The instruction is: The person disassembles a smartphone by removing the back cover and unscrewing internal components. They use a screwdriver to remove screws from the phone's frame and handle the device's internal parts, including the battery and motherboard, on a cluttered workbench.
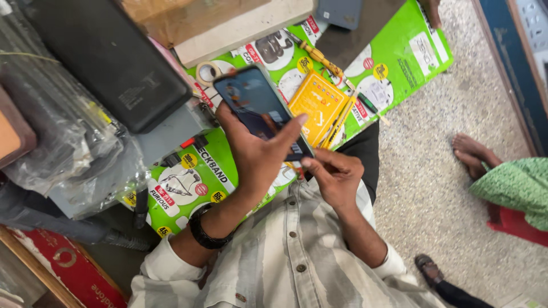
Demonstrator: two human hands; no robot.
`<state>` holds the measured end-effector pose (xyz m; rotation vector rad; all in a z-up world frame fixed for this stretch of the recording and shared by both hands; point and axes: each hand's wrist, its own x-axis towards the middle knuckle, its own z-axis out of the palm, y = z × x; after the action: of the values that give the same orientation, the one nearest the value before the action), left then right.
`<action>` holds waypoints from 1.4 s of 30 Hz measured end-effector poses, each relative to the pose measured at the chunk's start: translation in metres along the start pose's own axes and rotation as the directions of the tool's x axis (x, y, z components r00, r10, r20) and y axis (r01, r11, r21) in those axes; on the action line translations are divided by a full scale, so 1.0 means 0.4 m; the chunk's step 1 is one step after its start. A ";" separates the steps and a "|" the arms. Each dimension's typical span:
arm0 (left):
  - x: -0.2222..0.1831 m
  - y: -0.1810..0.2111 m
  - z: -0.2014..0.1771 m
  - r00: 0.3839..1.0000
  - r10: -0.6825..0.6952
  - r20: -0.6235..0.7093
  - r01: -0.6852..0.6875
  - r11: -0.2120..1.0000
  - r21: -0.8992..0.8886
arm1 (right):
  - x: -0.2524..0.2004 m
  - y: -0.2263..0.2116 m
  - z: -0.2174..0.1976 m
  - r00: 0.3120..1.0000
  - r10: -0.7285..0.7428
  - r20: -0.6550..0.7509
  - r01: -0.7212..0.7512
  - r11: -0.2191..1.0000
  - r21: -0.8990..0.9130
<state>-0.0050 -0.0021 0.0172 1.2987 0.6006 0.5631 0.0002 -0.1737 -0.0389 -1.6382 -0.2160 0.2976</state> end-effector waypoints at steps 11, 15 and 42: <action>-0.025 0.002 -0.001 0.951 0.306 0.046 -0.300 0.879 0.371 | -0.036 0.052 -0.003 0.997 -0.062 0.052 0.064 0.997 -0.052; -0.024 0.005 -0.005 0.955 0.292 0.051 -0.288 0.877 0.385 | -0.036 0.056 0.005 0.999 0.026 0.039 -0.028 0.999 0.038; -0.097 -0.025 0.038 0.978 0.148 0.148 -0.127 0.981 -0.146 | -0.107 -0.027 -0.014 0.878 -0.476 0.040 0.450 0.797 -0.403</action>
<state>-0.0220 -0.0414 0.0134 1.2479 0.3365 0.5980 -0.0383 -0.1916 -0.0249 -1.9314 -0.6578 -0.1937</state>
